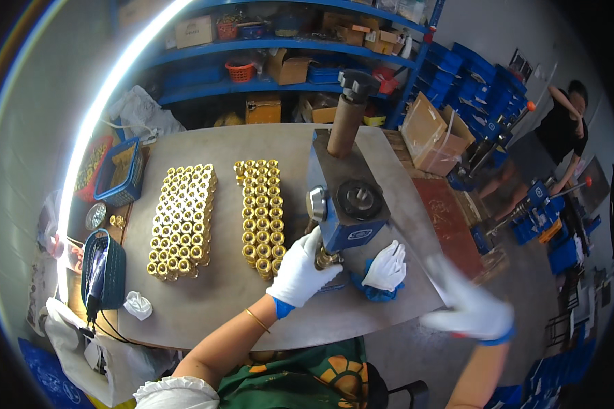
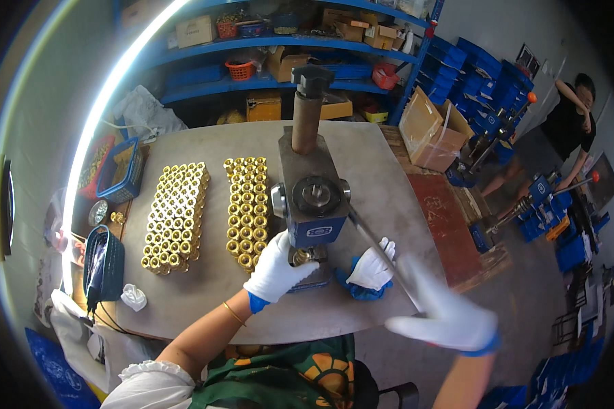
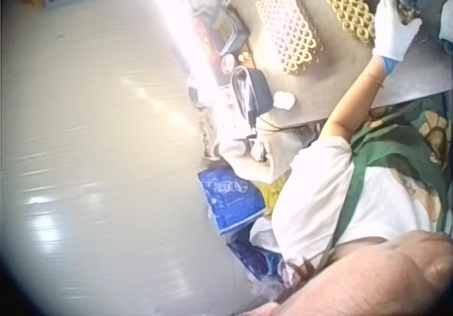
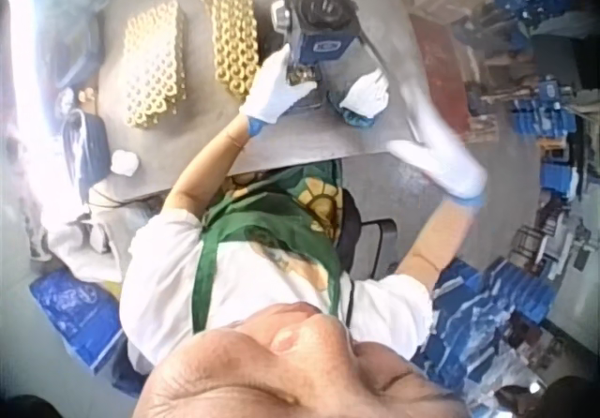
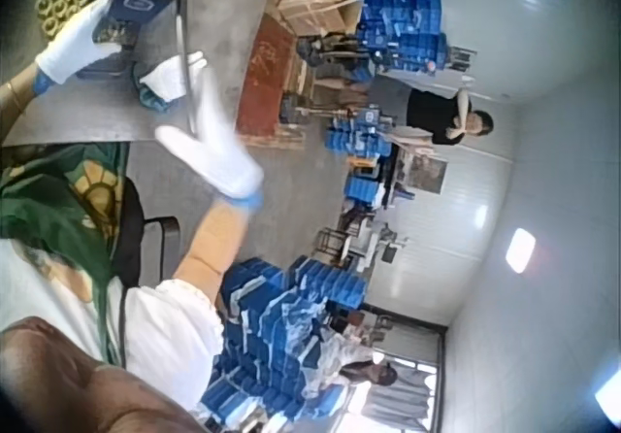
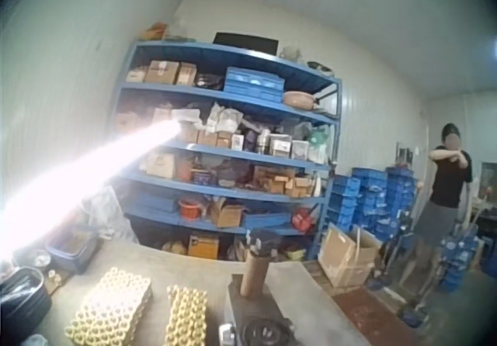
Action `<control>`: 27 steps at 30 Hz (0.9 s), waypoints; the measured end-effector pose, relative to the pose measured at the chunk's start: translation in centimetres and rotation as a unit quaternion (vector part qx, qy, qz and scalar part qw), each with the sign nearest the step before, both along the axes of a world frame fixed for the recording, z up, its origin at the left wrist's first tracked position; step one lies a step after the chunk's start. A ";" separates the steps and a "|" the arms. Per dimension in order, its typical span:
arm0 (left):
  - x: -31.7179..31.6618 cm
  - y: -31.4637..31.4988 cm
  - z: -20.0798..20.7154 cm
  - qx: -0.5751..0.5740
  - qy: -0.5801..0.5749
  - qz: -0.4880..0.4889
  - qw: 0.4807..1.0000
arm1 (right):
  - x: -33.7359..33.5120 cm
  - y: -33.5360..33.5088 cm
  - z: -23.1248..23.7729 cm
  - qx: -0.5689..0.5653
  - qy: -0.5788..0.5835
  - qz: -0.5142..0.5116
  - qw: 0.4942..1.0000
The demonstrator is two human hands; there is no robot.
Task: The person assembles metal components by inserting small parts into brass cylinders, pressing them together using a manual press machine, and arranging the assembled pieces on the table.
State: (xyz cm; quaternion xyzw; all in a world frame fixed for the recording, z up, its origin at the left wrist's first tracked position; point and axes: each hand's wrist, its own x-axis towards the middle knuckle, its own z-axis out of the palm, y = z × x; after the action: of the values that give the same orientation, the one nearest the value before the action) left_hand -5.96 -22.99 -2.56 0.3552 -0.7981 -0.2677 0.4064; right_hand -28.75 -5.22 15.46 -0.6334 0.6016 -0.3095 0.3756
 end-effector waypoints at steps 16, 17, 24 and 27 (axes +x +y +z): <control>1.9 5.0 1.6 0.321 0.292 -0.033 0.900 | 8.5 -4.5 -14.0 0.149 -0.242 -0.234 0.930; 1.7 5.7 1.4 0.358 0.326 -0.042 0.874 | 9.2 -4.0 -14.5 0.154 -0.243 -0.239 0.927; 2.4 7.2 1.1 0.425 0.356 -0.085 0.828 | 8.5 -2.2 -15.2 0.042 -0.189 -0.149 0.970; 2.8 7.1 1.9 0.466 0.294 -0.130 0.824 | 6.9 -2.3 -16.5 0.113 -0.079 -0.196 0.971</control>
State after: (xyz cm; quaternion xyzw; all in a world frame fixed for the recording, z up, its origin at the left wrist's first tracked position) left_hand -3.21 -15.86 -0.63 0.2995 -0.4594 -0.7503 0.3693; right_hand -21.82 -7.51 -1.01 -0.4302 0.7134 -0.3565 0.4229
